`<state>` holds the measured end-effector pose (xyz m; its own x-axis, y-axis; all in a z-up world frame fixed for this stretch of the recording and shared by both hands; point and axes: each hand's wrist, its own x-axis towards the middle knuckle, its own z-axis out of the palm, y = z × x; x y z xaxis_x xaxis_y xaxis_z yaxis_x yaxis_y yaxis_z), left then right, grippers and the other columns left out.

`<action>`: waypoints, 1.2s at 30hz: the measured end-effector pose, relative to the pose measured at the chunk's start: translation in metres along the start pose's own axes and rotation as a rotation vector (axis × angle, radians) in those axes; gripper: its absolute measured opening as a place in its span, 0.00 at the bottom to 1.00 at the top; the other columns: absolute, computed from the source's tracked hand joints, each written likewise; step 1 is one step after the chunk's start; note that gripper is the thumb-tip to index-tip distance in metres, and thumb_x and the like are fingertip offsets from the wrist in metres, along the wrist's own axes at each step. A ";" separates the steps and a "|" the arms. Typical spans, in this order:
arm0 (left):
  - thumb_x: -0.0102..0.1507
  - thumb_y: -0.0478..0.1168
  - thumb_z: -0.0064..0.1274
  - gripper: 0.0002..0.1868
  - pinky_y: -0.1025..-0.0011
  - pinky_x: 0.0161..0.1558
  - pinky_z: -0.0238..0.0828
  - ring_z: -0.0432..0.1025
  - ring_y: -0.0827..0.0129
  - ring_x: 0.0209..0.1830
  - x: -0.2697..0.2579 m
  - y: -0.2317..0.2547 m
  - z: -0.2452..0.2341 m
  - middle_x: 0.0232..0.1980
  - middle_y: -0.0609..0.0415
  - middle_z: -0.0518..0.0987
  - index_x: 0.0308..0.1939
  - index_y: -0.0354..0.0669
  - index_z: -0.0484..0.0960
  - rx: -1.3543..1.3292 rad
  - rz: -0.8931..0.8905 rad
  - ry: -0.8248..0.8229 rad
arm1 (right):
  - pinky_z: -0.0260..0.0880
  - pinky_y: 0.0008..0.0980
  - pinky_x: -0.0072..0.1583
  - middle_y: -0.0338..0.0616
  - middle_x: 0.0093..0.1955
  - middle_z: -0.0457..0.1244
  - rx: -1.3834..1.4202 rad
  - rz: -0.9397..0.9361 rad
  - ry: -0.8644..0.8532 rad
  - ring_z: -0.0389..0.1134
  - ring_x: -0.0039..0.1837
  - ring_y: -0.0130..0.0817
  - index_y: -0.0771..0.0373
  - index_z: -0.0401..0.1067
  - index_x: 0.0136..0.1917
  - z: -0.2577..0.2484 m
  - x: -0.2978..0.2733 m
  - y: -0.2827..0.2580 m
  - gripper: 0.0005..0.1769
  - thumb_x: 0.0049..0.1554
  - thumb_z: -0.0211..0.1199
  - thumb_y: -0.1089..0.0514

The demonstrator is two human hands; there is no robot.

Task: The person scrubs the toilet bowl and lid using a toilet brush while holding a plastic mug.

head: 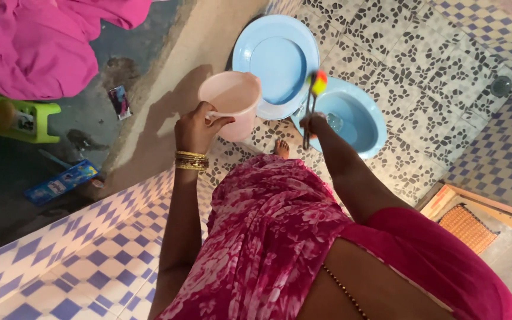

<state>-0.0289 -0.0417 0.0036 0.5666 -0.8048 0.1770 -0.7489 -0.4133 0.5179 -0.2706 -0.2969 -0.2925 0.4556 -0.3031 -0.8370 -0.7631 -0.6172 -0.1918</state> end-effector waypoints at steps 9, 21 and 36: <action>0.55 0.60 0.72 0.27 0.64 0.29 0.76 0.81 0.60 0.29 0.007 -0.002 0.017 0.30 0.48 0.84 0.40 0.43 0.81 0.005 0.050 -0.003 | 0.74 0.37 0.44 0.49 0.41 0.66 0.167 0.172 0.114 0.70 0.42 0.37 0.66 0.72 0.51 0.035 0.000 0.032 0.16 0.59 0.55 0.52; 0.54 0.61 0.72 0.29 0.65 0.27 0.75 0.81 0.61 0.27 0.002 0.006 0.029 0.27 0.49 0.83 0.39 0.41 0.80 -0.047 0.053 -0.070 | 0.74 0.37 0.46 0.39 0.49 0.69 0.174 0.125 -0.235 0.73 0.49 0.33 0.57 0.71 0.57 0.063 -0.025 0.009 0.14 0.63 0.55 0.49; 0.54 0.62 0.71 0.30 0.68 0.26 0.74 0.81 0.65 0.26 -0.012 0.005 0.048 0.27 0.50 0.83 0.41 0.42 0.81 -0.075 0.058 -0.147 | 0.72 0.44 0.42 0.51 0.39 0.67 0.691 -0.027 0.069 0.68 0.41 0.43 0.66 0.74 0.54 0.000 -0.001 0.053 0.13 0.66 0.60 0.53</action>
<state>-0.0560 -0.0552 -0.0362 0.4630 -0.8821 0.0870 -0.7479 -0.3361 0.5725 -0.3116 -0.3298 -0.3019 0.4891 -0.3535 -0.7974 -0.8576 -0.0282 -0.5135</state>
